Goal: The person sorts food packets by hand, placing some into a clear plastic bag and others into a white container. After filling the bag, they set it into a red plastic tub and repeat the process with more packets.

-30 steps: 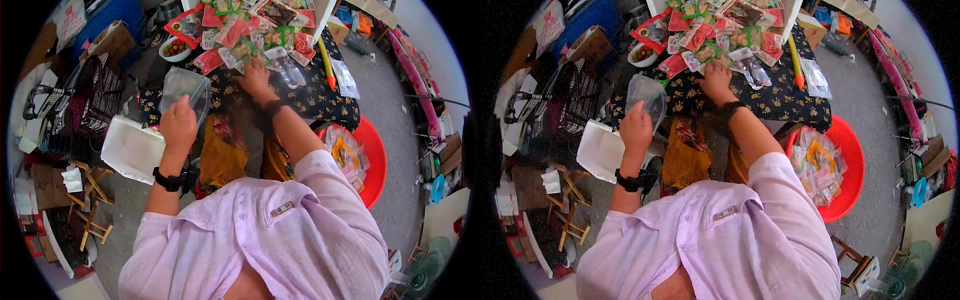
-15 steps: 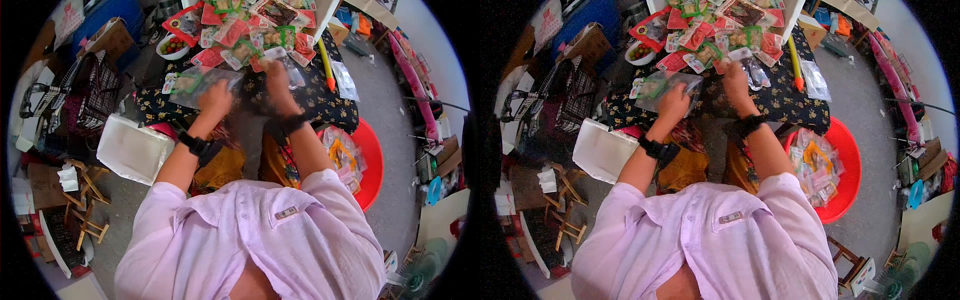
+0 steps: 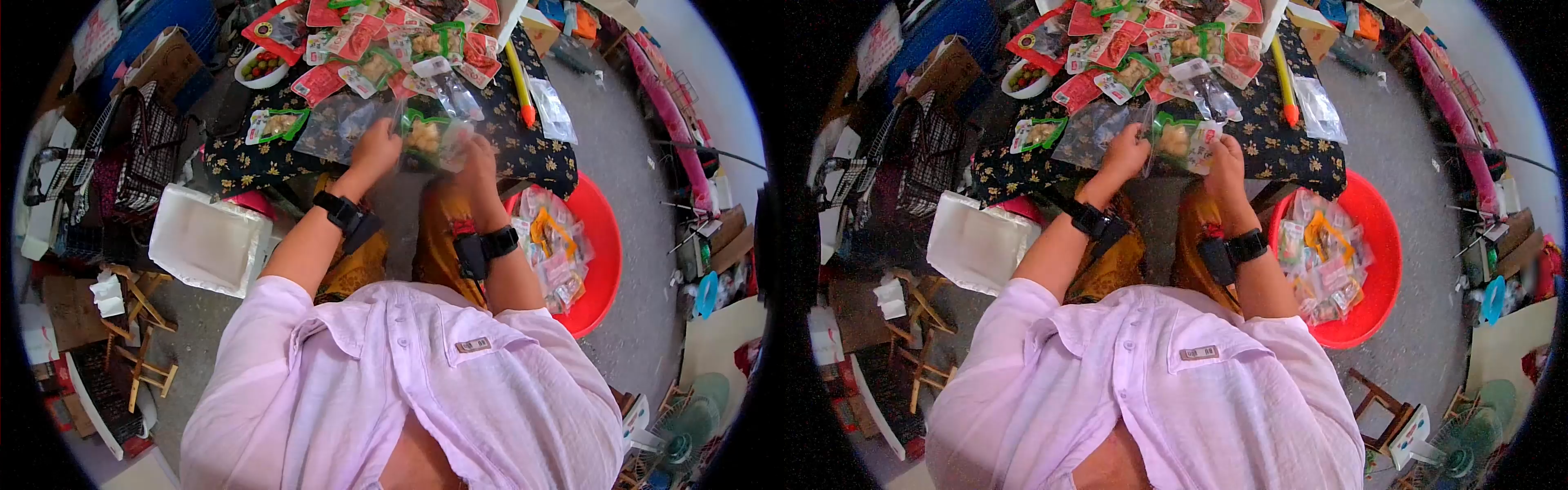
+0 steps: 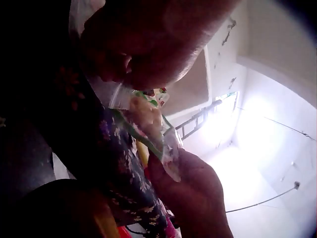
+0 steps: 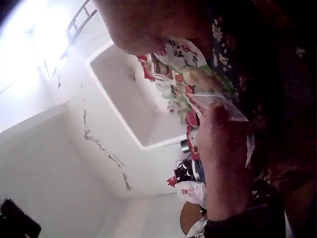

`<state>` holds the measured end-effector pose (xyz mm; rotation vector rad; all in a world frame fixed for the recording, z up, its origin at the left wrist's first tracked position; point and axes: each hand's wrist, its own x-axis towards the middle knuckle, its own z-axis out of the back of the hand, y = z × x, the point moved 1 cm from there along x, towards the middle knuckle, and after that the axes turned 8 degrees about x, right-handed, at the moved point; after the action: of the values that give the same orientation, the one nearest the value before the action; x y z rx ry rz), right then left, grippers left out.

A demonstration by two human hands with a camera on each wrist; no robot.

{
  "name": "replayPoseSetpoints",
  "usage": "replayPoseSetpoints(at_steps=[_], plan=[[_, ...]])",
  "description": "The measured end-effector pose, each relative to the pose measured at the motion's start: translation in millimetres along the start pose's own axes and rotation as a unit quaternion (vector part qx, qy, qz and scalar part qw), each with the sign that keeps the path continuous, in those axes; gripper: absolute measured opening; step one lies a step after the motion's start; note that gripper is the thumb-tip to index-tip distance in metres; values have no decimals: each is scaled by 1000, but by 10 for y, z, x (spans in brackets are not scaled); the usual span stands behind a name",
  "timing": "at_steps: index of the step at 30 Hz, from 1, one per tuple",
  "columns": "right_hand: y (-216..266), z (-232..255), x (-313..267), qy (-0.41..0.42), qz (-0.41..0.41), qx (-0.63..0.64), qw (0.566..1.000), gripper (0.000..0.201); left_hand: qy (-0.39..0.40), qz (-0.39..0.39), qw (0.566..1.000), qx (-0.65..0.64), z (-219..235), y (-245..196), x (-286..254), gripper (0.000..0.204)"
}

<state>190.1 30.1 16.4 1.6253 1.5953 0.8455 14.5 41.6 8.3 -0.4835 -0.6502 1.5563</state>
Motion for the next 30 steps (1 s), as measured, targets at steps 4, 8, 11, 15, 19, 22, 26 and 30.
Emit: replayPoseSetpoints(at_steps=[4,8,11,15,19,22,26,30], plan=[[-38,17,11,13,129,-99,987,10,6,-2,1000,24,13,-41,-30,31],[230,-19,-11,4,136,-2,991,9,-13,-13,998,53,-28,5,-18,30],[216,69,-3,21,187,-113,976,10,7,-3,998,59,31,-122,-45,29],[154,7,-71,-9,28,12,999,12,1,-32,999,11,-10,-135,-39,33],[-32,74,-25,-11,-40,79,996,15,-35,-85,995,31,-98,-94,-60,39],[-60,33,4,-2,38,-126,991,15,-35,-106,992,57,-93,-206,-114,37],[-406,101,351,100,241,-521,813,14,-25,-113,989,89,-128,-297,-88,33],[-430,-64,416,178,153,-322,917,17,28,-84,987,133,-40,-372,-119,33]])
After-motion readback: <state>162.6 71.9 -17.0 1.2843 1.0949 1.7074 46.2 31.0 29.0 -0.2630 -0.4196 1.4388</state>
